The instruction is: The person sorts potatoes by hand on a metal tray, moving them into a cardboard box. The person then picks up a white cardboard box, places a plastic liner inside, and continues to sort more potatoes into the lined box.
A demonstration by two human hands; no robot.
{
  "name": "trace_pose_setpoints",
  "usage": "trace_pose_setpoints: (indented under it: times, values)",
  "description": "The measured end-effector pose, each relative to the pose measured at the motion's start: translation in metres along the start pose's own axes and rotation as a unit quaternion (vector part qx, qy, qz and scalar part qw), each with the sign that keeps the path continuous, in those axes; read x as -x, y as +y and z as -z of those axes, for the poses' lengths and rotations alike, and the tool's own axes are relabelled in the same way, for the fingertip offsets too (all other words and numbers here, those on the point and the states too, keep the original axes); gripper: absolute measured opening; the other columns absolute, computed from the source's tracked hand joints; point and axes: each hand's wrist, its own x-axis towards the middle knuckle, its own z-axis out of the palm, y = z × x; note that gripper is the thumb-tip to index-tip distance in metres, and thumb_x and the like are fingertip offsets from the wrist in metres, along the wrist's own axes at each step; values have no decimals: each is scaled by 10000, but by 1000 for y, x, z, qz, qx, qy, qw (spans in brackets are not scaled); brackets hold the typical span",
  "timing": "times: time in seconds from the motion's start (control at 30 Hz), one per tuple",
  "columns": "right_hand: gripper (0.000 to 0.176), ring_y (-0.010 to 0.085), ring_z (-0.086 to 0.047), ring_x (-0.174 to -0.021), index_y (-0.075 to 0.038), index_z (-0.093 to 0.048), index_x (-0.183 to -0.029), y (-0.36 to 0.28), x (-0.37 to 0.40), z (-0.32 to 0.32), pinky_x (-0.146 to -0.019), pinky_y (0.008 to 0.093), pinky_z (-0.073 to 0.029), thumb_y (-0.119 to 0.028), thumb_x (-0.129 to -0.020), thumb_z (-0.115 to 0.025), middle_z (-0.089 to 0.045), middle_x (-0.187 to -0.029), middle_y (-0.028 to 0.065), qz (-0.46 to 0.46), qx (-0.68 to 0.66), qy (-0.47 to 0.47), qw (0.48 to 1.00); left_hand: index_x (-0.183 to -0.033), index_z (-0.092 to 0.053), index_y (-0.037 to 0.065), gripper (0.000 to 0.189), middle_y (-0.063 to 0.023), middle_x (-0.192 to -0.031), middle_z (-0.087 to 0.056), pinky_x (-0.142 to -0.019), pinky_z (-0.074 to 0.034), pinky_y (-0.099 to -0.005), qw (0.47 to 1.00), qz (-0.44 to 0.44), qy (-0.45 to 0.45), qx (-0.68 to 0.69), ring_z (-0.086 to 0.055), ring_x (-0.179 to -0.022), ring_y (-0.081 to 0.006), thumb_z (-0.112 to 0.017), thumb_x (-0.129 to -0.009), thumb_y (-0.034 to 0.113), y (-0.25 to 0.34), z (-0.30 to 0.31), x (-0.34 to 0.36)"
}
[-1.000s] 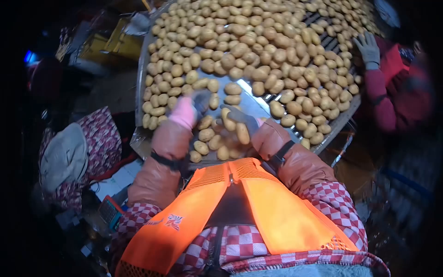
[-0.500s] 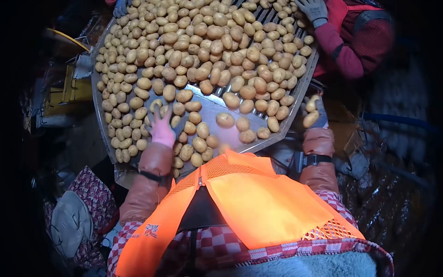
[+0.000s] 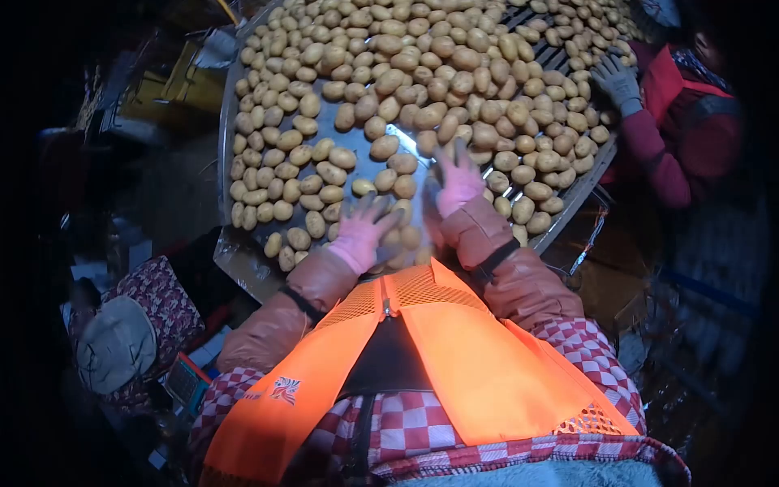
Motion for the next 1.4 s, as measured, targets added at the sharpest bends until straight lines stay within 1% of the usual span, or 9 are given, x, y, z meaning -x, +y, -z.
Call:
trace_pose_setpoints:
  times: [0.2, 0.4, 0.5, 0.57, 0.7, 1.0, 1.17, 1.27, 1.4]
  values:
    - [628, 259, -584, -1207, -186, -464, -1466, -6, -23, -32, -979, 372, -494, -95, -884, -682, -464, -1460, 182, 80, -445, -136, 882, -1357, -562, 247, 697, -47, -1470, -461, -1128, -218, -634, 994, 105, 20, -14, -408, -1374, -297, -692, -763, 588, -68, -2, 42]
    - [402, 198, -634, -1077, -16, -574, -1320, 61, -24, 22, -954, 322, -501, -114, -936, -642, -659, -1212, 117, -97, -391, 44, 914, -1340, -572, 223, 539, -65, -1318, -581, -1039, -377, -535, 920, 392, -1, -1, -527, -1228, -321, -704, -821, 286, -112, -9, 55]
    - [386, 193, -651, -1032, -36, -597, -1278, 75, -15, 21, -896, 323, -519, -152, -917, -666, -676, -1170, 119, -159, -235, -33, 958, -1327, -575, 210, 491, -78, -1243, -615, -993, -421, -488, 928, 304, 191, -99, -559, -1172, -311, -663, -845, 221, -109, -3, 20]
    - [375, 194, -660, -1007, -48, -612, -1247, 72, 0, 20, -859, 329, -527, -167, -899, -685, -686, -1141, 128, -234, -112, -136, 956, -1315, -567, 220, 484, -69, -1252, -611, -972, -458, -452, 959, 253, 114, -57, -564, -1183, -287, -648, -838, 199, -98, 20, -19]
    - [363, 180, -642, -944, -36, -613, -1220, 13, 11, -51, -828, 324, -518, -166, -887, -679, -684, -1046, 109, -36, -214, -141, 966, -1297, -571, 182, 411, -123, -1243, -616, -901, -511, -449, 957, 287, -48, -20, -615, -1109, -334, -592, -887, 200, -116, 14, -103]
    - [445, 193, -625, -991, -36, -552, -1334, -5, -14, -29, -853, 335, -527, -259, -955, -624, -648, -1106, 92, -146, -576, -266, 759, -1282, -602, 123, 455, -195, -1199, -657, -938, -502, -446, 943, 325, -11, 73, -638, -1097, -359, -633, -896, 362, -144, 35, -101]
    - [580, 210, -581, -1086, -102, -470, -1433, -33, -20, -6, -915, 388, -511, -368, -943, -632, -594, -1245, 93, -229, -818, -248, 466, -1300, -612, 152, 492, -177, -1255, -635, -1027, -443, -459, 909, 167, 46, 379, -614, -1136, -351, -610, -918, 462, -68, 33, -95]
    - [590, 205, -585, -1045, -107, -479, -1419, -18, -23, -34, -847, 383, -513, -366, -916, -650, -600, -1248, 104, -227, -807, -204, 505, -1346, -588, 210, 496, -160, -1394, -532, -1111, -320, -537, 991, 26, 133, 4, -482, -1308, -343, -571, -930, 479, -68, 9, -109]
    - [489, 220, -628, -804, -56, -542, -1308, 43, -3, -10, -647, 322, -515, -364, -936, -622, -655, -1066, 114, -230, -817, -150, 507, -1378, -543, 272, 554, -120, -1470, -447, -1128, -222, -609, 985, 107, 103, -86, -366, -1393, -315, -556, -895, 542, -136, -17, -59]
